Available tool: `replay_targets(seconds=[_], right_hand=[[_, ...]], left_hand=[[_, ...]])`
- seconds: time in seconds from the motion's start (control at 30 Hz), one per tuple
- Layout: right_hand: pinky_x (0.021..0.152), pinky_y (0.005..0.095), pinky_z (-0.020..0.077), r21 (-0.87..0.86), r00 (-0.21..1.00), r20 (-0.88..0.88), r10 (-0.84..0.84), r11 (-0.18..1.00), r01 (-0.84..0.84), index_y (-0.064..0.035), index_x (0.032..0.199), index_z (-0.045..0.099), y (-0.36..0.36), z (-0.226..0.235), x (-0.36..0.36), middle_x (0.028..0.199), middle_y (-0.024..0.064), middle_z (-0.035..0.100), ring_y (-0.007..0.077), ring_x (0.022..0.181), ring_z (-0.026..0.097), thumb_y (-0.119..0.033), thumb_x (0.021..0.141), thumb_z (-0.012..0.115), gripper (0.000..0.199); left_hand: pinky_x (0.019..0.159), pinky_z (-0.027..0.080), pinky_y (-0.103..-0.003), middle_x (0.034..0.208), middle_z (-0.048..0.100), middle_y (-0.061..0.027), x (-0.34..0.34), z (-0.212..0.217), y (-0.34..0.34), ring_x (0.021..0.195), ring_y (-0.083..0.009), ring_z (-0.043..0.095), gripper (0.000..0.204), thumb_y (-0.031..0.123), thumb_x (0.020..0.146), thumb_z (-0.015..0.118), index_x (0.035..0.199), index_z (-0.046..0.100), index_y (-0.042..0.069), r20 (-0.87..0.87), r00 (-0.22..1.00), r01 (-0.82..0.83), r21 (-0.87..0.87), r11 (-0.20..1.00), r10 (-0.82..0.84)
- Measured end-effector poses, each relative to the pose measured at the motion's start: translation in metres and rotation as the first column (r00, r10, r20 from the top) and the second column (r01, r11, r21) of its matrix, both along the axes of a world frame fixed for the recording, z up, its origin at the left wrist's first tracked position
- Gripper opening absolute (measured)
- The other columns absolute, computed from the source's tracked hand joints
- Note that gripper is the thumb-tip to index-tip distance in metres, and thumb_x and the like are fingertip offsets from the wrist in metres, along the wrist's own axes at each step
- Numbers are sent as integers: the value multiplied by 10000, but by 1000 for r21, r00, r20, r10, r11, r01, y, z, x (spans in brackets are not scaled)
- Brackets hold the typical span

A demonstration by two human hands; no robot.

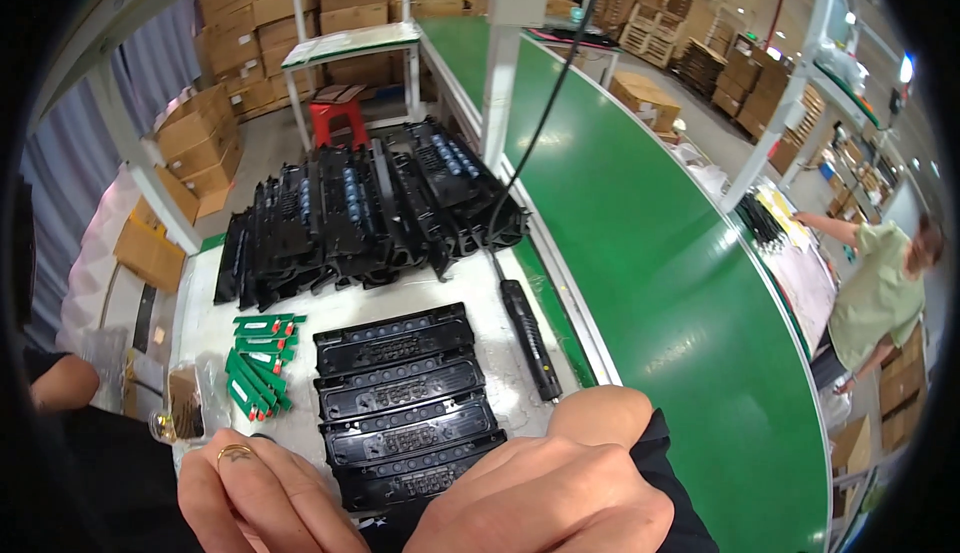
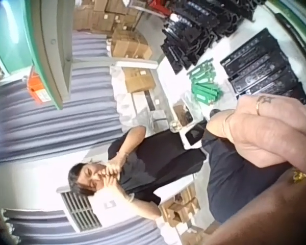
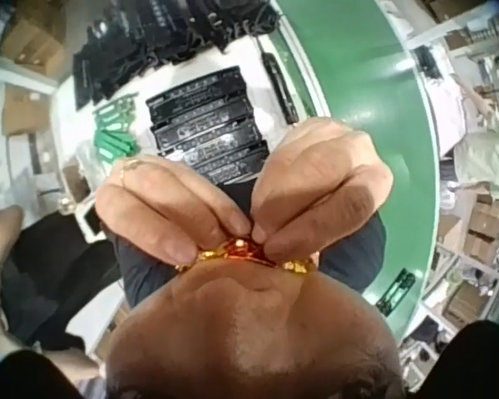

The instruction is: Assemble toner cartridge components by attaching circuit boards and driving screws using an electric screwdriver.

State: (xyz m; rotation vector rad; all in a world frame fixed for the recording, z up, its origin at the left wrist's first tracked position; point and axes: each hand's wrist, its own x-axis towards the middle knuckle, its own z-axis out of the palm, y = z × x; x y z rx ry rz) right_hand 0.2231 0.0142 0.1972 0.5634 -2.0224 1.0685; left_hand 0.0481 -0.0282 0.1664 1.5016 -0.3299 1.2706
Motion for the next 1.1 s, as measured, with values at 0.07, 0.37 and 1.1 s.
replay_targets(seconds=[0.07,0.37,1.1], right_hand=[[453,254,499,-137,992,-83,-96,987,84,56,759,613,-8,-4,8,730,165,601,194,532,593,-36,739,654,102],[631,246,490,-175,695,-24,-719,687,705,66,898,608,12,-61,40,856,158,612,221,765,593,49,687,649,216],[637,279,533,-438,239,830,-504,-854,-279,13,845,579,-261,-572,277,802,135,615,201,653,618,-81,833,525,109]], left_hand=[[641,561,-398,775,581,-233,9,2,-3,733,-368,615,124,7,802,565,889,540,-78,88,996,16,-122,992,-5],[608,464,-280,817,520,-131,3,-40,0,733,-245,545,294,100,756,629,1010,506,18,-311,770,-632,-247,735,558],[601,467,-333,811,552,-105,64,-51,-16,748,-235,543,363,295,611,578,803,549,-11,-751,94,912,-198,359,-653]])
